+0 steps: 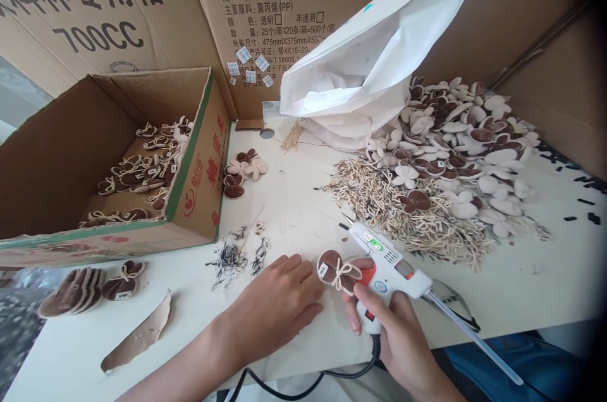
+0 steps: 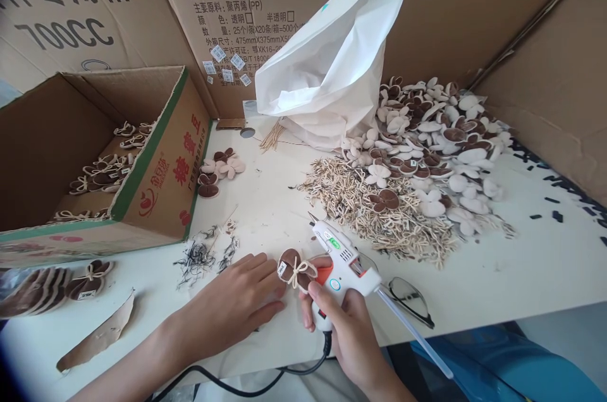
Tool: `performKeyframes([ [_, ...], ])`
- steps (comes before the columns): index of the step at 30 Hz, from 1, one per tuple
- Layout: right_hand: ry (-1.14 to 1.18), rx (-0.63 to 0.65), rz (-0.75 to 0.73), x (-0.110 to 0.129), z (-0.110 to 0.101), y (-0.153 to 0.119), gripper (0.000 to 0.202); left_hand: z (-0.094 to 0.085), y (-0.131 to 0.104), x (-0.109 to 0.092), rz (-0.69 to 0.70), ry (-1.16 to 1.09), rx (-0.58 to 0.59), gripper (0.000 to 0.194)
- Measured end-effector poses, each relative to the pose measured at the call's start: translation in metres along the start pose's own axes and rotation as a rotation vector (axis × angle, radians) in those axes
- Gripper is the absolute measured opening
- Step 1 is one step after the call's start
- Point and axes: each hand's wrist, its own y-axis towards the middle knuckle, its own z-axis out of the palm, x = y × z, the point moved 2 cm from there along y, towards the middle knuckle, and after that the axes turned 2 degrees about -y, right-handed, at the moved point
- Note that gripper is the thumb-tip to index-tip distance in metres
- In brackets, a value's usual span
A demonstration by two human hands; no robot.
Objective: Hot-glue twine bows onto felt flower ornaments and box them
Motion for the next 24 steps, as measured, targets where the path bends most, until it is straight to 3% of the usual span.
performKeyframes([
  [24, 0.007, 0.009, 0.003, 0.0001, -0.0008, -0.0001, 0.031, -0.0013, -0.0001, -0.0012, -0.011, -0.003, 0.015, 0.012],
])
